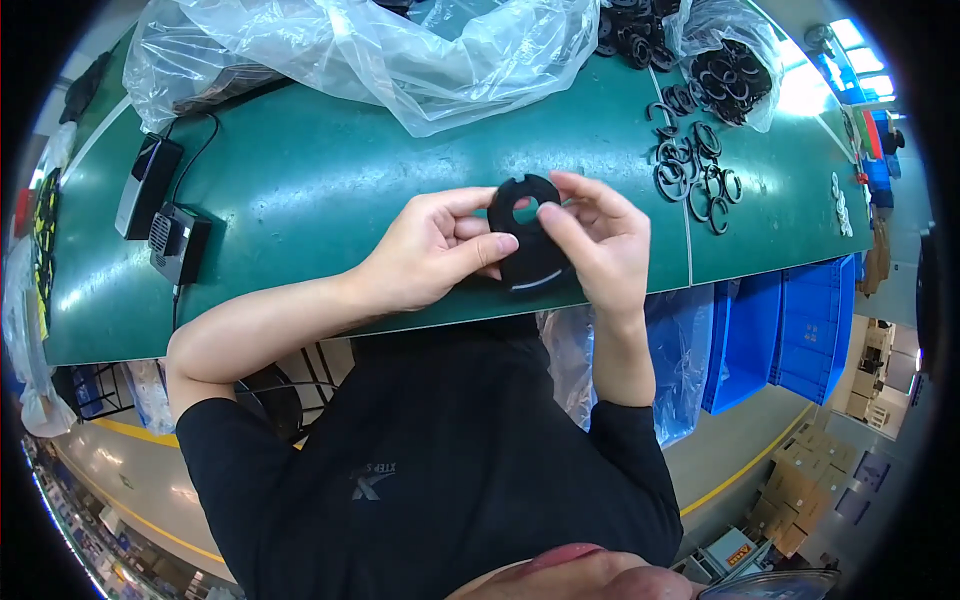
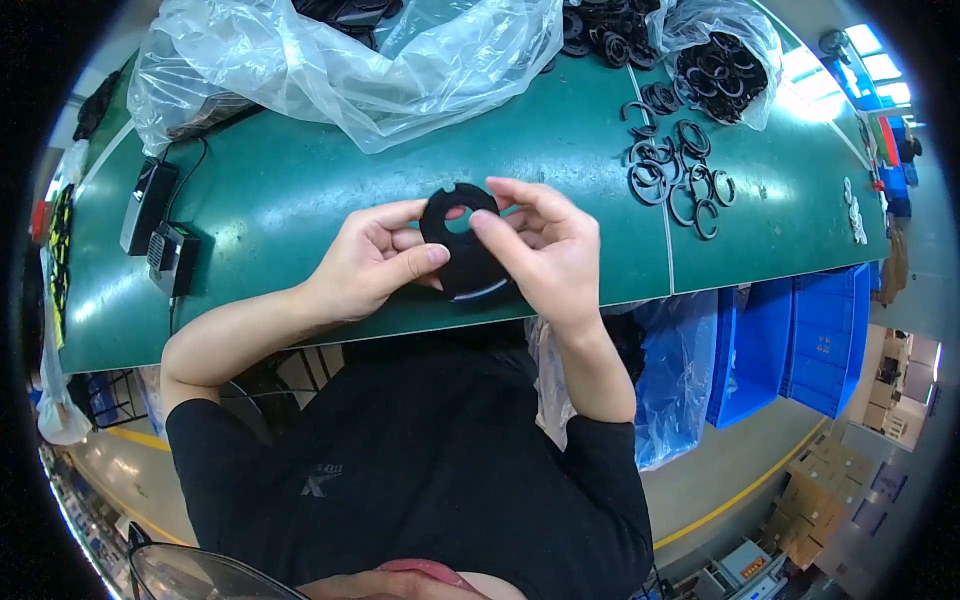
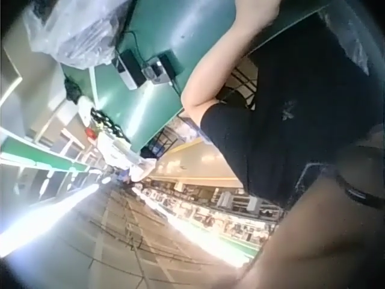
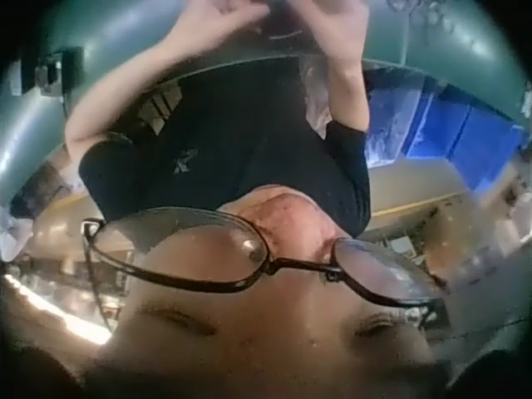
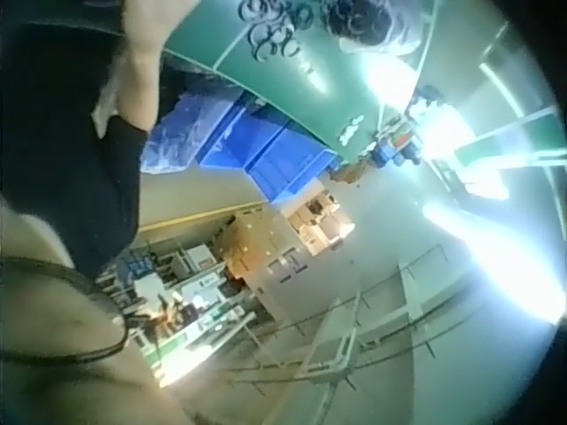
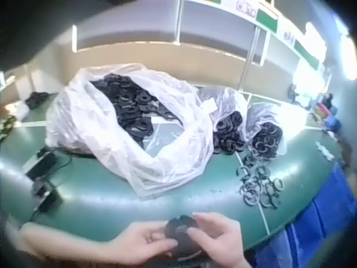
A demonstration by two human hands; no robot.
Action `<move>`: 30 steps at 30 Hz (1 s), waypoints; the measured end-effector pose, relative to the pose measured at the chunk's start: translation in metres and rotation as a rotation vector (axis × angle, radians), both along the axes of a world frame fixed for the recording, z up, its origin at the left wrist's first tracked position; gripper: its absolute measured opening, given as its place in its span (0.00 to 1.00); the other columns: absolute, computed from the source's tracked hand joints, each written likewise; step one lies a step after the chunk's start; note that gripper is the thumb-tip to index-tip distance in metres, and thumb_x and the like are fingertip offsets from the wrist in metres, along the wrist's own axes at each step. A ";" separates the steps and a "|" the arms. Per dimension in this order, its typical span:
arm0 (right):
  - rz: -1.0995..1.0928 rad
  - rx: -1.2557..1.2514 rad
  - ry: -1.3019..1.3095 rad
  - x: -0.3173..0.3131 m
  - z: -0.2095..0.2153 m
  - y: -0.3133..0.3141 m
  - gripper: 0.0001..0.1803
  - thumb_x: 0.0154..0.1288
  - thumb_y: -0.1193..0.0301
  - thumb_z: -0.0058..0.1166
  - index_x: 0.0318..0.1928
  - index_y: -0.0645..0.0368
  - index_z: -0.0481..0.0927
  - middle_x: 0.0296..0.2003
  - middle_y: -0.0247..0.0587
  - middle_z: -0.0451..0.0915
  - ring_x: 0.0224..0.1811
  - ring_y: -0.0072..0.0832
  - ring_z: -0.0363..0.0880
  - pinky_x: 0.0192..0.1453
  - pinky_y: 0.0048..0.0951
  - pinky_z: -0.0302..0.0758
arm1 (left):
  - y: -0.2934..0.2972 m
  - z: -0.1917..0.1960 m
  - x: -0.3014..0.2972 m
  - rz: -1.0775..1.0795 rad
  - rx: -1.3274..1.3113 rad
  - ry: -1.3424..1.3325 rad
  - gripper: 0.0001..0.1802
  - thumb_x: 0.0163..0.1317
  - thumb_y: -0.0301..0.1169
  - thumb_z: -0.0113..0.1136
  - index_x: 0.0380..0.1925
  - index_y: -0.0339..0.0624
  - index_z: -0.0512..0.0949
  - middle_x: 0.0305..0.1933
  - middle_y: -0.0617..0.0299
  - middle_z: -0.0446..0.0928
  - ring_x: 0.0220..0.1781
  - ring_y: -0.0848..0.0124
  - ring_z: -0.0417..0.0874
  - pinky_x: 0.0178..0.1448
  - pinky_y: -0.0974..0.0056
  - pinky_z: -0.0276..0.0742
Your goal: The person assembles small black circular plastic lighting fixtures by hand at a production workstation.
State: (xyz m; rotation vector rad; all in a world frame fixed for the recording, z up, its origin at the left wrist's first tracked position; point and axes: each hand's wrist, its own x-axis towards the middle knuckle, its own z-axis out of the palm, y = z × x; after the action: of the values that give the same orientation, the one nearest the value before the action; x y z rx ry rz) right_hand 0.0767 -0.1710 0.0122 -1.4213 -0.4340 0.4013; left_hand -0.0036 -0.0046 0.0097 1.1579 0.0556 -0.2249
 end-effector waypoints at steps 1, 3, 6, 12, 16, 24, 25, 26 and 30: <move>0.047 0.065 0.136 -0.002 0.000 0.000 0.16 0.54 0.80 0.60 0.44 0.71 0.76 0.36 0.40 0.79 0.35 0.19 0.78 0.38 0.17 0.75 | 0.000 -0.001 0.000 0.051 -0.016 -0.009 0.21 0.62 0.24 0.53 0.55 0.31 0.66 0.36 0.61 0.78 0.35 0.81 0.76 0.40 0.73 0.75; 0.126 0.038 0.156 -0.004 -0.008 -0.004 0.15 0.55 0.79 0.60 0.44 0.71 0.76 0.36 0.40 0.80 0.36 0.19 0.78 0.41 0.19 0.75 | -0.001 -0.004 -0.001 0.019 -0.005 -0.024 0.21 0.62 0.24 0.53 0.55 0.31 0.66 0.36 0.61 0.78 0.36 0.81 0.76 0.40 0.73 0.75; 0.166 0.042 0.158 -0.004 -0.004 -0.006 0.15 0.55 0.78 0.59 0.44 0.71 0.76 0.35 0.39 0.80 0.36 0.19 0.77 0.41 0.19 0.75 | -0.001 -0.002 -0.002 -0.007 -0.019 -0.035 0.20 0.62 0.25 0.53 0.54 0.32 0.67 0.37 0.62 0.78 0.36 0.80 0.76 0.40 0.73 0.75; 0.002 0.126 0.205 -0.003 -0.011 -0.018 0.11 0.58 0.80 0.56 0.42 0.71 0.77 0.34 0.40 0.80 0.34 0.18 0.77 0.40 0.18 0.74 | -0.002 0.001 -0.005 -0.025 -0.042 0.013 0.18 0.64 0.29 0.53 0.52 0.34 0.69 0.39 0.62 0.78 0.38 0.79 0.77 0.41 0.73 0.75; 0.096 0.097 0.212 -0.010 -0.009 -0.026 0.11 0.57 0.81 0.56 0.42 0.72 0.77 0.34 0.41 0.80 0.35 0.19 0.77 0.41 0.19 0.75 | -0.003 0.000 -0.007 -0.066 -0.021 0.096 0.18 0.67 0.35 0.48 0.51 0.35 0.70 0.41 0.63 0.77 0.41 0.77 0.77 0.44 0.72 0.75; 0.324 0.014 0.110 -0.026 -0.019 -0.102 0.10 0.56 0.82 0.57 0.40 0.70 0.78 0.34 0.38 0.79 0.34 0.19 0.76 0.37 0.18 0.72 | -0.001 0.001 -0.007 -0.118 0.118 0.117 0.26 0.70 0.40 0.38 0.60 0.32 0.60 0.46 0.48 0.77 0.45 0.63 0.81 0.50 0.65 0.76; 0.390 0.068 0.131 -0.028 -0.032 -0.116 0.10 0.56 0.81 0.57 0.40 0.70 0.79 0.35 0.39 0.79 0.35 0.20 0.77 0.39 0.19 0.72 | 0.002 -0.003 -0.006 -0.110 0.130 0.107 0.26 0.70 0.40 0.37 0.60 0.32 0.59 0.45 0.47 0.77 0.45 0.62 0.81 0.50 0.64 0.76; 0.381 0.021 0.170 -0.029 -0.041 -0.134 0.10 0.56 0.81 0.57 0.40 0.70 0.79 0.35 0.39 0.79 0.35 0.20 0.77 0.39 0.19 0.72 | 0.000 -0.004 -0.005 -0.094 0.143 0.101 0.25 0.70 0.39 0.38 0.59 0.32 0.60 0.42 0.48 0.78 0.43 0.62 0.81 0.49 0.64 0.76; -0.157 -0.338 0.422 -0.044 -0.131 -0.235 0.15 0.56 0.74 0.58 0.44 0.67 0.79 0.34 0.36 0.81 0.35 0.19 0.76 0.41 0.22 0.73 | -0.005 -0.007 -0.001 -0.063 0.174 0.079 0.22 0.69 0.35 0.41 0.56 0.30 0.64 0.37 0.50 0.78 0.41 0.62 0.82 0.47 0.63 0.77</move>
State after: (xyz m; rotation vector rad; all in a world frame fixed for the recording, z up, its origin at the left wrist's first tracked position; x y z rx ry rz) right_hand 0.0325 -0.4065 -0.1184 -1.6311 0.0943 0.6510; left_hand -0.0050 -0.0101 0.0022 1.3245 0.1100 -0.3269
